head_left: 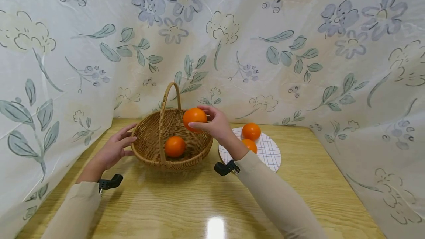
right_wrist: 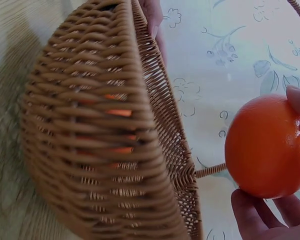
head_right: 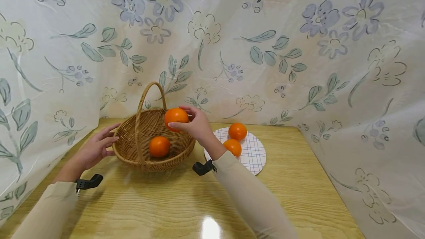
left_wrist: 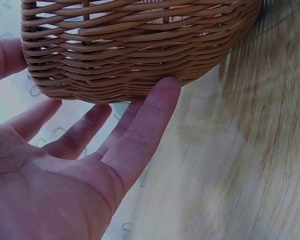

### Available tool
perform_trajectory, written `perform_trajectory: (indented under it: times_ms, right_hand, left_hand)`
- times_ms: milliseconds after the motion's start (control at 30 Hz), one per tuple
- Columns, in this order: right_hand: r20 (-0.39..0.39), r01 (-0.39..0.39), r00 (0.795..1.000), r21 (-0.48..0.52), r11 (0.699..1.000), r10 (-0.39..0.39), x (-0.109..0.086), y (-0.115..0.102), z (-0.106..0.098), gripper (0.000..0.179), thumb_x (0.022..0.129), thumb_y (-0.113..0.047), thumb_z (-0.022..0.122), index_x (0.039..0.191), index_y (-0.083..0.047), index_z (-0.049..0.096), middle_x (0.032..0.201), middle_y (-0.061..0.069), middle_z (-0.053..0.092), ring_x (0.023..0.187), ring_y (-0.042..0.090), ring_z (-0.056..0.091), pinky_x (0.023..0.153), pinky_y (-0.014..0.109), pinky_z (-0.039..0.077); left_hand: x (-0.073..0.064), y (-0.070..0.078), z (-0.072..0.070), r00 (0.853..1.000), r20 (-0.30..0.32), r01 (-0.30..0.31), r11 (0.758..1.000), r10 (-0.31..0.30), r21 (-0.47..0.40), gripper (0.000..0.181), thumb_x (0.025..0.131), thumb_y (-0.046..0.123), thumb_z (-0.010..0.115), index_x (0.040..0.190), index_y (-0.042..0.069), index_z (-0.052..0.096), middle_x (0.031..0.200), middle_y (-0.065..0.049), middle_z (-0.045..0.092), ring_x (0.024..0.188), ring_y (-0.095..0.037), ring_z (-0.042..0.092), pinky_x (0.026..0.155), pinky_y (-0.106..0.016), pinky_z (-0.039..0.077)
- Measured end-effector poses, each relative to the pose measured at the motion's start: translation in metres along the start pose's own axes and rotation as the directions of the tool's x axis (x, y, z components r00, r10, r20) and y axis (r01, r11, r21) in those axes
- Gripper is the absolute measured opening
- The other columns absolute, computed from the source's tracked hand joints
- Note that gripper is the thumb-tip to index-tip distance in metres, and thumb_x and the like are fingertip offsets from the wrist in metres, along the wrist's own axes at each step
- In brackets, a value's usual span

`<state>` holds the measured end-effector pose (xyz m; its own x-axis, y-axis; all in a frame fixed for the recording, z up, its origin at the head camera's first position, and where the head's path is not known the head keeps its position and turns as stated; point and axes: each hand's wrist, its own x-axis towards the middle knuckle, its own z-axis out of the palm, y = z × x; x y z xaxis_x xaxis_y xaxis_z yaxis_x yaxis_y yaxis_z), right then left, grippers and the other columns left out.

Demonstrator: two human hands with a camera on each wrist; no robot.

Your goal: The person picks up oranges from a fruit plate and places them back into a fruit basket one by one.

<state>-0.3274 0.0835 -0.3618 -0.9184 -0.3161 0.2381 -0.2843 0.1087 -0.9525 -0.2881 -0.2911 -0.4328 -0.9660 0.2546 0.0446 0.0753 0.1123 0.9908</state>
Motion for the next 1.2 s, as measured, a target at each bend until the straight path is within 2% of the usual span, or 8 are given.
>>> perform_trajectory:
  times_ms: [433, 733, 933, 1100, 1200]
  right_hand:
    - [0.051, -0.037, 0.998, -0.026, 0.999, 0.038, 0.024, -0.010, 0.019, 0.065, 0.079, -0.027, 0.090, 0.136, -0.020, 0.061, 0.131, 0.006, 0.064, 0.117, 0.024, 0.065, 0.091, 0.036, 0.060]
    - [0.059, -0.049, 0.997, -0.080, 0.996, 0.053, 0.039, -0.012, 0.034, 0.066, 0.079, -0.031, 0.090, 0.137, -0.017, 0.060, 0.130, 0.006, 0.064, 0.118, 0.024, 0.063, 0.096, 0.041, 0.058]
    - [0.076, -0.056, 0.995, -0.055, 0.997, 0.060, 0.048, -0.013, 0.043, 0.064, 0.081, -0.028, 0.089, 0.137, -0.015, 0.061, 0.130, 0.008, 0.065, 0.115, 0.025, 0.062, 0.098, 0.047, 0.056]
    - [0.067, -0.079, 0.994, -0.035, 0.996, 0.081, 0.058, -0.007, 0.048, 0.060, 0.080, -0.027, 0.089, 0.132, -0.015, 0.062, 0.126, 0.007, 0.066, 0.109, 0.023, 0.064, 0.089, 0.035, 0.058]
    - [0.047, -0.082, 0.995, -0.026, 0.996, 0.084, 0.064, -0.001, 0.052, 0.058, 0.079, -0.026, 0.090, 0.129, -0.015, 0.064, 0.123, 0.007, 0.067, 0.105, 0.022, 0.065, 0.088, 0.035, 0.058]
  left_hand:
    - [0.001, 0.001, 0.000, 1.000, 0.003, -0.005, 1.000, 0.005, -0.007, 0.069, 0.110, 0.025, 0.048, 0.166, 0.014, 0.009, 0.160, -0.031, 0.018, 0.113, -0.009, 0.062, 0.084, -0.036, 0.062]
    - [0.000, 0.004, 0.000, 1.000, 0.005, 0.010, 1.000, -0.010, 0.024, 0.070, 0.111, 0.027, 0.047, 0.166, 0.013, 0.008, 0.160, -0.032, 0.019, 0.114, -0.008, 0.061, 0.086, -0.036, 0.062]
    - [0.002, 0.004, -0.001, 1.000, 0.006, 0.014, 1.000, -0.014, 0.026, 0.069, 0.111, 0.027, 0.047, 0.166, 0.013, 0.008, 0.161, -0.033, 0.018, 0.114, -0.008, 0.061, 0.086, -0.035, 0.061]
    - [0.003, 0.003, -0.001, 1.000, 0.008, 0.013, 1.000, -0.014, 0.019, 0.070, 0.110, 0.027, 0.047, 0.166, 0.014, 0.008, 0.162, -0.033, 0.017, 0.115, -0.008, 0.060, 0.086, -0.035, 0.061]
    - [0.004, 0.003, -0.002, 1.000, 0.010, 0.013, 1.000, -0.014, 0.018, 0.070, 0.110, 0.027, 0.048, 0.167, 0.014, 0.008, 0.162, -0.033, 0.017, 0.115, -0.007, 0.060, 0.086, -0.035, 0.061]
